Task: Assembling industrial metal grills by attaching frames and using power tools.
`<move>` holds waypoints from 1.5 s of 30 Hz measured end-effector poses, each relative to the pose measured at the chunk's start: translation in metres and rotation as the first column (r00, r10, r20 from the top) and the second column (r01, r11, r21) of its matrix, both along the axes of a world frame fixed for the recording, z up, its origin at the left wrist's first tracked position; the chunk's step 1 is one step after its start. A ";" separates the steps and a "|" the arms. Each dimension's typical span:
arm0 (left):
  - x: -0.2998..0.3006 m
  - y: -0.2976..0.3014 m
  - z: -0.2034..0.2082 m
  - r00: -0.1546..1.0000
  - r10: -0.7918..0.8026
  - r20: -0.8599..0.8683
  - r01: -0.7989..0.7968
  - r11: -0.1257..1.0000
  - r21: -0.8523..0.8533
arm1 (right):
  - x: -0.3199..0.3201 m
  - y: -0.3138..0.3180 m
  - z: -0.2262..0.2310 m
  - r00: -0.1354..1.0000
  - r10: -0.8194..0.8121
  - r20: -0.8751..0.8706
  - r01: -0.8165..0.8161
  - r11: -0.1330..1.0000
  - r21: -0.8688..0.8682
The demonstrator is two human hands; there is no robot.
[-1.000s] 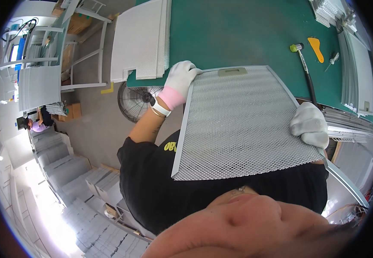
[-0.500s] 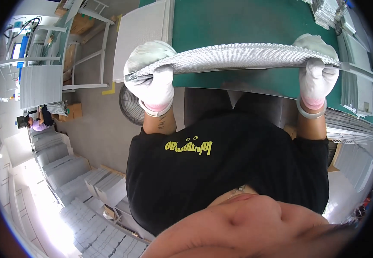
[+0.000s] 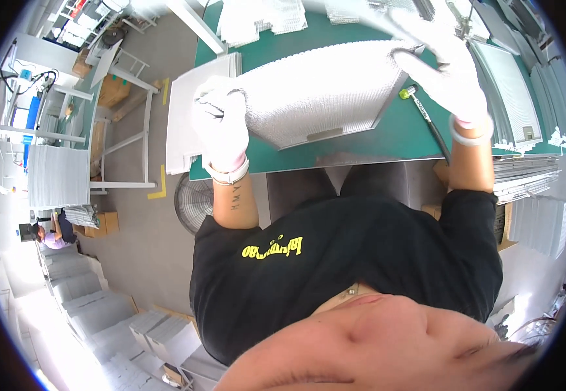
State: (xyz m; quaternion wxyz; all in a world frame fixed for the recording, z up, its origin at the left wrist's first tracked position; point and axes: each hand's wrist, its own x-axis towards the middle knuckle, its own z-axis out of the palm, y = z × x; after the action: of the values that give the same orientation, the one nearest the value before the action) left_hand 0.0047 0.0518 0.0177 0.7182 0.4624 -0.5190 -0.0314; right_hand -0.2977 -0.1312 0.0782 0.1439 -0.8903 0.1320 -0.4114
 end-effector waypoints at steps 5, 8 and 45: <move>0.010 0.009 -0.004 0.984 0.059 0.169 -0.069 0.996 0.054 | -0.002 -0.006 0.051 0.927 0.232 -0.294 -0.257 0.965 -0.049; 0.006 0.019 0.035 0.980 -0.186 0.073 0.163 0.957 0.241 | 0.014 0.001 0.071 0.860 0.311 -0.405 -0.387 0.914 -0.118; 0.002 -0.010 -0.004 0.959 0.224 0.174 -0.178 0.952 -0.248 | 0.072 0.029 0.068 0.845 0.267 -0.463 -0.419 0.870 -0.262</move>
State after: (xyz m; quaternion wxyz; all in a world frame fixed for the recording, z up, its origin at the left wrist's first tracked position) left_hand 0.0070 0.0423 0.0133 0.7104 0.4276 -0.5388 0.1491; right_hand -0.2259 -0.1023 0.1462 0.0229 -0.9766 -0.0807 -0.1981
